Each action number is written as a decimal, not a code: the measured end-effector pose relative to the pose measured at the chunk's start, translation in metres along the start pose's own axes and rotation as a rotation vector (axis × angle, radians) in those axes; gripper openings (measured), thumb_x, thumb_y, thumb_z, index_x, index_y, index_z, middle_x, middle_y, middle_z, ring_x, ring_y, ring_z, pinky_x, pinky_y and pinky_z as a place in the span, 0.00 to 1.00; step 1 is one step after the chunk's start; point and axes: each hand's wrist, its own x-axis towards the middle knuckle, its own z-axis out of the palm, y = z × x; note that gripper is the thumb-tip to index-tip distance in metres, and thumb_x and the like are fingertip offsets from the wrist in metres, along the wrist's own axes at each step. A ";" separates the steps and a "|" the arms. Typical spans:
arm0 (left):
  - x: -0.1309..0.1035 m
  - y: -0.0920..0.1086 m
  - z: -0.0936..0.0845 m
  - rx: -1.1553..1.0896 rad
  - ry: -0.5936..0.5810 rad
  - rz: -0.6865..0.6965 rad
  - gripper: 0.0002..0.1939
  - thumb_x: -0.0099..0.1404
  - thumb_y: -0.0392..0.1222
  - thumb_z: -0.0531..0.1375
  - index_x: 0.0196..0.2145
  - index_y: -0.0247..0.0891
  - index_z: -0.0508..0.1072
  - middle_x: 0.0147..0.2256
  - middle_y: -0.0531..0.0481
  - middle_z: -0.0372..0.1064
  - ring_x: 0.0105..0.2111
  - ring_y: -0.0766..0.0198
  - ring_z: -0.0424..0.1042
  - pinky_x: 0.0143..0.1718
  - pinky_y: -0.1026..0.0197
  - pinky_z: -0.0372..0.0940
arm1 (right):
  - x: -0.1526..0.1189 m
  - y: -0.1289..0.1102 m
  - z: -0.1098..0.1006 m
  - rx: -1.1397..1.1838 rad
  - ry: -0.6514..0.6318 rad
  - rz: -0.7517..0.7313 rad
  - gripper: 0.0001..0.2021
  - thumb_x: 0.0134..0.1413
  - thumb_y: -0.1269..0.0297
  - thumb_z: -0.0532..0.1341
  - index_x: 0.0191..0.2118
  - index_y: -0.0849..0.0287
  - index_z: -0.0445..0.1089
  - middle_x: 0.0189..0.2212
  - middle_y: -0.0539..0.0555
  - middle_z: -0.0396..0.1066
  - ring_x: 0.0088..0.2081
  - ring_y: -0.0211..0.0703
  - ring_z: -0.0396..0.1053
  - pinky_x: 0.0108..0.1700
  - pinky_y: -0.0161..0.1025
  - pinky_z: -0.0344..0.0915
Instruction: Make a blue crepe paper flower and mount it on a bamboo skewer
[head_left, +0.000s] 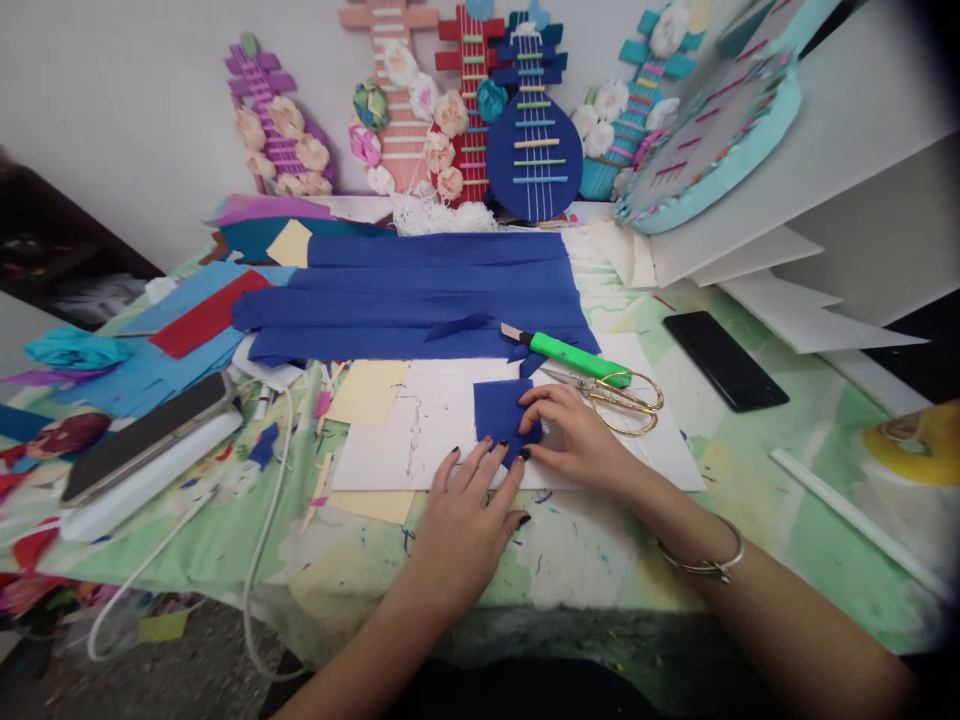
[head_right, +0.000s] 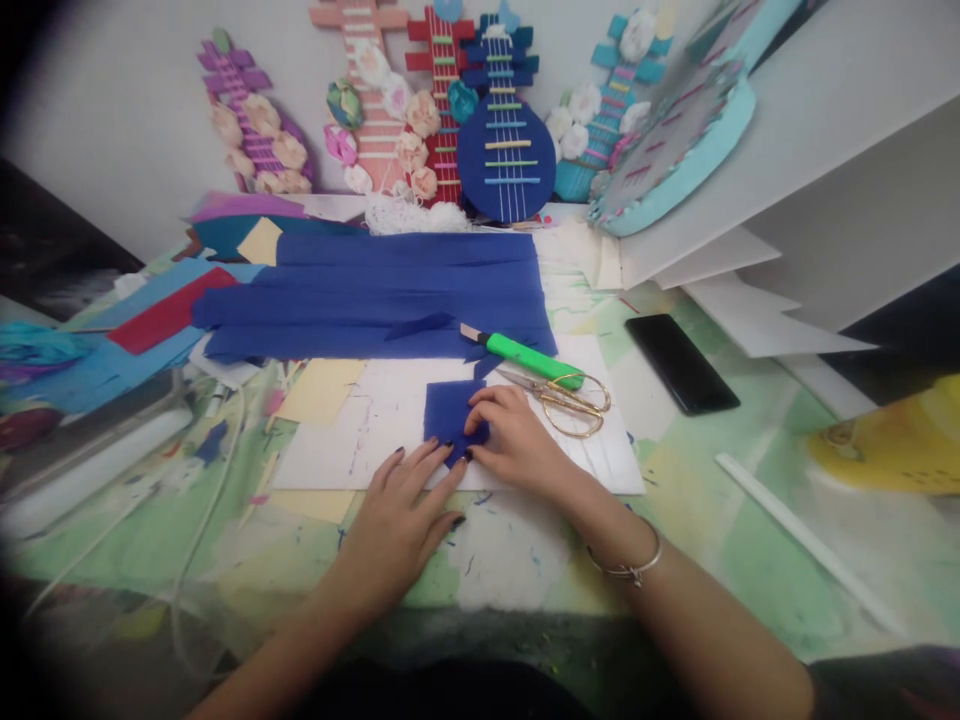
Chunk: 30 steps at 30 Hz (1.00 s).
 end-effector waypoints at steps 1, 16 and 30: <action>-0.001 0.001 0.000 0.013 0.004 -0.008 0.18 0.68 0.43 0.52 0.54 0.39 0.65 0.56 0.42 0.63 0.57 0.52 0.59 0.56 0.44 0.56 | 0.000 0.002 0.000 0.005 0.001 0.000 0.07 0.46 0.73 0.63 0.33 0.57 0.67 0.44 0.57 0.64 0.49 0.49 0.61 0.53 0.50 0.58; -0.003 0.004 0.000 0.005 -0.019 -0.042 0.20 0.68 0.42 0.50 0.56 0.39 0.62 0.57 0.42 0.61 0.59 0.52 0.57 0.57 0.43 0.54 | 0.000 0.000 -0.001 -0.035 0.026 0.031 0.06 0.47 0.68 0.64 0.32 0.57 0.67 0.37 0.55 0.65 0.44 0.49 0.62 0.48 0.49 0.59; -0.006 0.000 -0.003 -0.021 -0.042 0.016 0.14 0.67 0.40 0.52 0.49 0.37 0.67 0.58 0.38 0.58 0.60 0.51 0.55 0.57 0.41 0.53 | 0.002 -0.001 0.000 -0.062 0.005 0.061 0.05 0.47 0.69 0.65 0.29 0.57 0.68 0.35 0.54 0.64 0.41 0.47 0.61 0.46 0.47 0.60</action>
